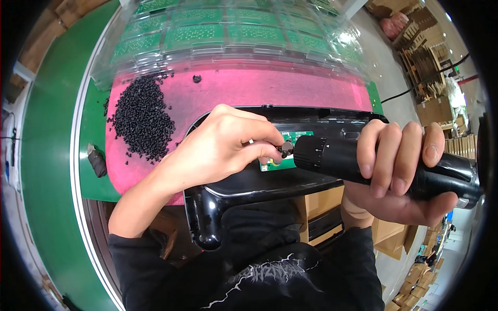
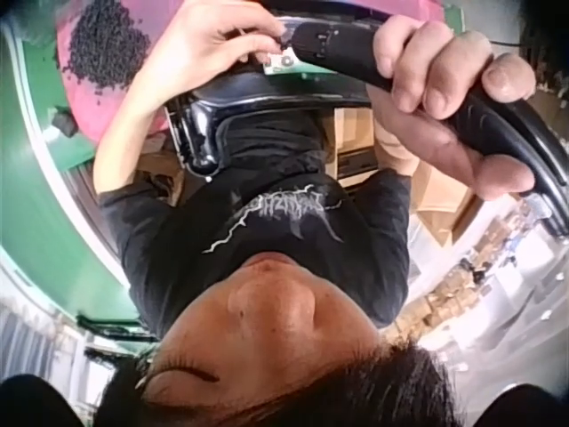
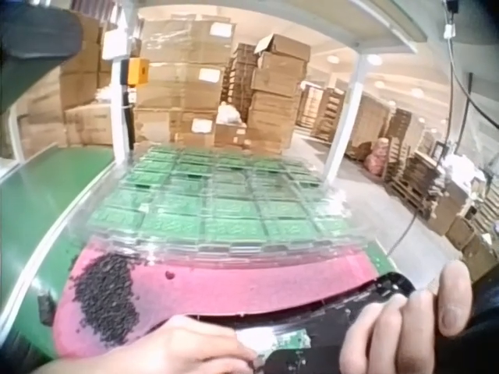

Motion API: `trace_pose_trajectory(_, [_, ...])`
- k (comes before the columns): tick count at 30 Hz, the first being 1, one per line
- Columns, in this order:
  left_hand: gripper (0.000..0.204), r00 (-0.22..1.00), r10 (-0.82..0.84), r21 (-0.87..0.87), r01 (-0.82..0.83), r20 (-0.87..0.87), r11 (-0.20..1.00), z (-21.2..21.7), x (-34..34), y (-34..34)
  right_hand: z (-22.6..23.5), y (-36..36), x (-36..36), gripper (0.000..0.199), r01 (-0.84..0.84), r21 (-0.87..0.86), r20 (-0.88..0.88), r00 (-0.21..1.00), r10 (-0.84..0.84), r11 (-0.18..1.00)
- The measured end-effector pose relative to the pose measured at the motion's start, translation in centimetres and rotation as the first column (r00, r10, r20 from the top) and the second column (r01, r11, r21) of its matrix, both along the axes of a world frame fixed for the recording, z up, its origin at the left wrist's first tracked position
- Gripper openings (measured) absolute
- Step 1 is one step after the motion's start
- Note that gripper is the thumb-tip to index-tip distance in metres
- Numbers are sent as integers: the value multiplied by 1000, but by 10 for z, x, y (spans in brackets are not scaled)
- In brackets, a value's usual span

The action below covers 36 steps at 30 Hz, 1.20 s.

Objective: Assembling a circuit board into a plastic housing using an electric screwdriver.

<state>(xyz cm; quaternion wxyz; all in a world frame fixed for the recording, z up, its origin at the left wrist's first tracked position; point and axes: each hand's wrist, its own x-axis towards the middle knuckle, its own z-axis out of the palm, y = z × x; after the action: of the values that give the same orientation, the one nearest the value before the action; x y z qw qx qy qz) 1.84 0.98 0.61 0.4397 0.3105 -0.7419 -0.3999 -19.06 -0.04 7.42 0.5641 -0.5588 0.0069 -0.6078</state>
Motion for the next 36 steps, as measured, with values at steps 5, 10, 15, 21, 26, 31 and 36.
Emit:
trace_pose_trajectory(5, [14, 1000, -25, 206, 22, 13, 978, 11, -3, 1, -2, -1, -6, 47, 12, -20, -22, 1000, -13, 1000])
trace_pose_trajectory(10, [15, 982, 61, 123, -84, 180, 989, -2, -3, -1, -16, -5, -8, 52, -84, 45, -181, 979, 91, 995])
trace_pose_trajectory(15, [12, 958, 124, -45, -116, 258, 992, -6, 1, -4, -19, 10, -4, 55, 56, 190, -365, 931, 18, 980])
trace_pose_trajectory(21, [10, 930, 183, -83, -165, 320, 983, -3, 1, -1, -16, 13, 6, 55, 138, 209, -462, 887, -27, 968])
trace_pose_trajectory(26, [15, 887, 230, -66, -223, 400, 973, -2, -1, 2, -17, 12, 9, 52, 46, 254, -466, 881, 80, 966])
trace_pose_trajectory(31, [18, 892, 167, -112, -131, 419, 985, 0, 2, 5, -19, 9, 17, 54, 12, 235, -494, 863, 109, 972])
trace_pose_trajectory(36, [15, 867, 145, -80, -122, 476, 989, -1, 4, 2, -14, 10, 14, 50, 51, 191, -473, 880, 46, 980])
